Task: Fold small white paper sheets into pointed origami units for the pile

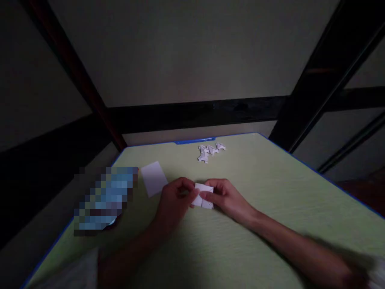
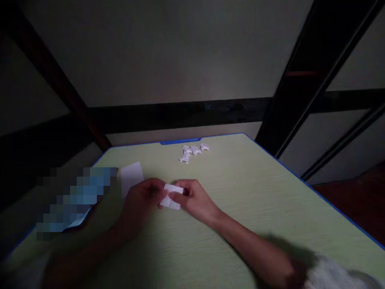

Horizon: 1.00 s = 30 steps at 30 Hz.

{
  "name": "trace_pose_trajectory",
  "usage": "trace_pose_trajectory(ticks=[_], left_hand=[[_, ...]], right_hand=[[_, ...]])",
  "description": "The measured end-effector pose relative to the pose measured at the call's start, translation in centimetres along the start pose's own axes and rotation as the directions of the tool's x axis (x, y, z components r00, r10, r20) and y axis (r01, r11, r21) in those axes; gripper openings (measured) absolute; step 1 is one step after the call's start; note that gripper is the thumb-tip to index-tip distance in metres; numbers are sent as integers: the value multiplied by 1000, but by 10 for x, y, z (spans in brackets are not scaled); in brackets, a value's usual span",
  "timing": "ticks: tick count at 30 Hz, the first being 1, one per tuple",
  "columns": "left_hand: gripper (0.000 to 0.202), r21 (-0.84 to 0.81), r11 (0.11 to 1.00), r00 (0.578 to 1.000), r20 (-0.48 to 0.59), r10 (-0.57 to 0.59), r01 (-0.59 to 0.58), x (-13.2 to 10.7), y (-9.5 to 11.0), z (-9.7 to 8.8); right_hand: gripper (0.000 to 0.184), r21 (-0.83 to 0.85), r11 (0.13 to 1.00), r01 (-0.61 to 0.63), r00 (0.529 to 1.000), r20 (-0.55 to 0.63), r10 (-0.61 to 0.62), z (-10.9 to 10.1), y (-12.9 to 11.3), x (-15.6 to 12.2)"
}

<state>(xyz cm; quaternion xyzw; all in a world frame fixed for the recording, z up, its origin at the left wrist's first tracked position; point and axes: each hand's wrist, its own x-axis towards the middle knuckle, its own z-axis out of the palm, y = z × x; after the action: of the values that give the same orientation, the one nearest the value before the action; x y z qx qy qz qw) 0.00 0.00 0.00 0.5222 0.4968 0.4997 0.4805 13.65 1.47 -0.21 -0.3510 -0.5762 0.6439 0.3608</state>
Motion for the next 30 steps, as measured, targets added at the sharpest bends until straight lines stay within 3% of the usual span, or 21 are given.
trace_pose_trajectory(ticks=[6,12,18,30], left_hand=[[20,-83,997,995,98,1,7,2,-6,-2],[25,108,994,977,210,-35,12,-1,-3,0],[29,147,989,977,210,-41,10,-4,-4,-2],[33,127,992,974,219,-56,28,-1,-3,-2]], right_hand=[[19,-10,1000,-5,1000,1,5,2,-1,-3],[21,-45,999,15,1000,14,-14,0,-2,-4],[22,-121,993,11,1000,17,-9,0,-6,-5],[31,-34,999,7,994,112,-4,0,-4,-4]])
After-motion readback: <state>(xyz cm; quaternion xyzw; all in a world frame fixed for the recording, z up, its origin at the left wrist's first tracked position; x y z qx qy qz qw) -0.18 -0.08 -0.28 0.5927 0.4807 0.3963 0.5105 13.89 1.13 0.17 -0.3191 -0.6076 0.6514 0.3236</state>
